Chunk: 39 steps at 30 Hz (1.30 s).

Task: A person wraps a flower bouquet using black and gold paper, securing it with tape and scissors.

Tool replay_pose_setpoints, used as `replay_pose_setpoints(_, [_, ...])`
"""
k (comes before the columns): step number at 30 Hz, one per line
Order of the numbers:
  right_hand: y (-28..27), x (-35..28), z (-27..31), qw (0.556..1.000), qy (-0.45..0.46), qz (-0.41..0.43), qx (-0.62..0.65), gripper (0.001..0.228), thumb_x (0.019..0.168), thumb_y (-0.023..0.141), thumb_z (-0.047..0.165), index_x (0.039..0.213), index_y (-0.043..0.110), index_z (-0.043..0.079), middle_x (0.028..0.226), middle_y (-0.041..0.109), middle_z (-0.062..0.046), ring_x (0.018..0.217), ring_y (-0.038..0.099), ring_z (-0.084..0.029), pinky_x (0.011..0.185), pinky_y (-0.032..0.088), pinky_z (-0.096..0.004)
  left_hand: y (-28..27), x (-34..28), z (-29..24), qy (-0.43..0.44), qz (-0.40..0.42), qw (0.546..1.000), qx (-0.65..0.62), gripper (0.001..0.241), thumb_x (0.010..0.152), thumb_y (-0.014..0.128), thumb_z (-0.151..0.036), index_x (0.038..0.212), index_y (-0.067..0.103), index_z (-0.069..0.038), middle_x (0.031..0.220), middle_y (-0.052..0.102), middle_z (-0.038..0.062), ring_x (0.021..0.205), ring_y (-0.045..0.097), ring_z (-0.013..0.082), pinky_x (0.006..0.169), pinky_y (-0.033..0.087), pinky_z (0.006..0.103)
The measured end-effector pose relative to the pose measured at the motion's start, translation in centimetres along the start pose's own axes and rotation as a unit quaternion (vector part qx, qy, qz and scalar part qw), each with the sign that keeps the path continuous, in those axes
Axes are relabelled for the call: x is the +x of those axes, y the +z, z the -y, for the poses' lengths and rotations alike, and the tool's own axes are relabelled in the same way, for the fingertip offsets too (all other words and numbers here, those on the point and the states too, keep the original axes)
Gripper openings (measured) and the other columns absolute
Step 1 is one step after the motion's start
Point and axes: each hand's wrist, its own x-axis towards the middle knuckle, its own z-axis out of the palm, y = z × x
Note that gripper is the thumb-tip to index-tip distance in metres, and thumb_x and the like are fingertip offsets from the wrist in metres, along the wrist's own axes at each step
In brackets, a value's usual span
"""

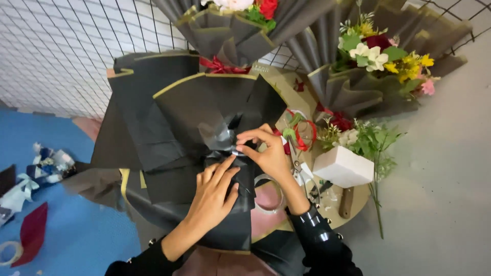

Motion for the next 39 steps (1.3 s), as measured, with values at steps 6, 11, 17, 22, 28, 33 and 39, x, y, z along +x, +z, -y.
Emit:
replay_pose_setpoints(6, [0.4,0.5,0.4,1.0,-0.005,0.001,-0.005,0.027,0.074,0.083,-0.001,0.099,0.077,0.008,0.088,0.077,0.003,0.088,0.051,-0.01,0.078,0.046,-0.023,-0.1,0.0,-0.1,0.003,0.01,1.0,0.005,0.041,0.086,0.064,-0.015,0.124,0.06,-0.002,0.154,0.045,0.014,0.12,0.049,0.0311,0.098,0.037,0.0426])
replay_pose_setpoints(11, [0.8,0.4,0.4,1.0,0.008,0.01,-0.006,0.027,0.075,0.082,-0.001,0.1,0.077,0.008,0.088,0.076,0.003,0.089,0.05,-0.009,0.079,0.045,-0.023,-0.1,0.0,-0.1,0.006,0.011,1.0,0.01,0.041,0.087,0.064,-0.015,0.125,0.06,-0.002,0.154,0.045,0.014,0.12,0.048,0.0305,0.098,0.037,0.0419])
replay_pose_setpoints(17, [0.7,0.5,0.2,1.0,0.005,-0.001,-0.012,0.026,0.075,0.082,0.0,0.099,0.077,0.007,0.088,0.076,0.003,0.088,0.049,-0.01,0.078,0.046,-0.023,-0.1,0.0,0.0,0.009,0.014,1.0,0.014,0.04,0.087,0.064,-0.016,0.125,0.06,-0.002,0.153,0.045,0.014,0.12,0.048,0.0309,0.098,0.037,0.042])
replay_pose_setpoints(22, [0.7,0.4,0.2,1.0,0.006,0.003,-0.005,0.027,0.075,0.083,-0.002,0.1,0.077,0.007,0.088,0.076,0.002,0.089,0.051,-0.009,0.078,0.045,-0.023,0.0,-0.1,0.0,0.008,0.014,1.0,0.018,0.04,0.088,0.064,-0.016,0.125,0.06,-0.002,0.154,0.045,0.014,0.121,0.048,0.0304,0.097,0.037,0.0413])
replay_pose_setpoints(28, [1.0,0.5,0.2,1.0,0.0,0.008,-0.013,0.027,0.076,0.082,-0.001,0.1,0.076,0.008,0.089,0.077,0.003,0.09,0.052,-0.01,0.079,0.047,-0.023,0.0,-0.1,0.1,0.008,0.018,1.0,0.02,0.04,0.088,0.063,-0.016,0.125,0.06,-0.002,0.154,0.045,0.014,0.12,0.048,0.0302,0.098,0.036,0.0417])
replay_pose_setpoints(33, [1.1,0.4,0.0,1.0,-0.007,0.0,-0.027,0.029,0.073,0.082,-0.002,0.1,0.076,0.009,0.088,0.077,0.004,0.089,0.051,-0.01,0.078,0.047,-0.023,0.1,-0.1,0.1,0.012,0.011,1.0,0.019,0.039,0.087,0.064,-0.016,0.124,0.061,-0.001,0.153,0.046,0.014,0.119,0.048,0.0295,0.097,0.037,0.0414])
replay_pose_setpoints(39, [1.0,0.3,0.1,0.999,-0.011,-0.002,-0.032,0.029,0.074,0.083,-0.002,0.1,0.076,0.008,0.086,0.076,0.003,0.089,0.051,-0.01,0.078,0.047,-0.023,0.0,-0.1,0.1,0.023,0.006,0.999,0.022,0.04,0.087,0.065,-0.015,0.125,0.06,-0.001,0.153,0.046,0.015,0.12,0.049,0.0301,0.098,0.037,0.042])
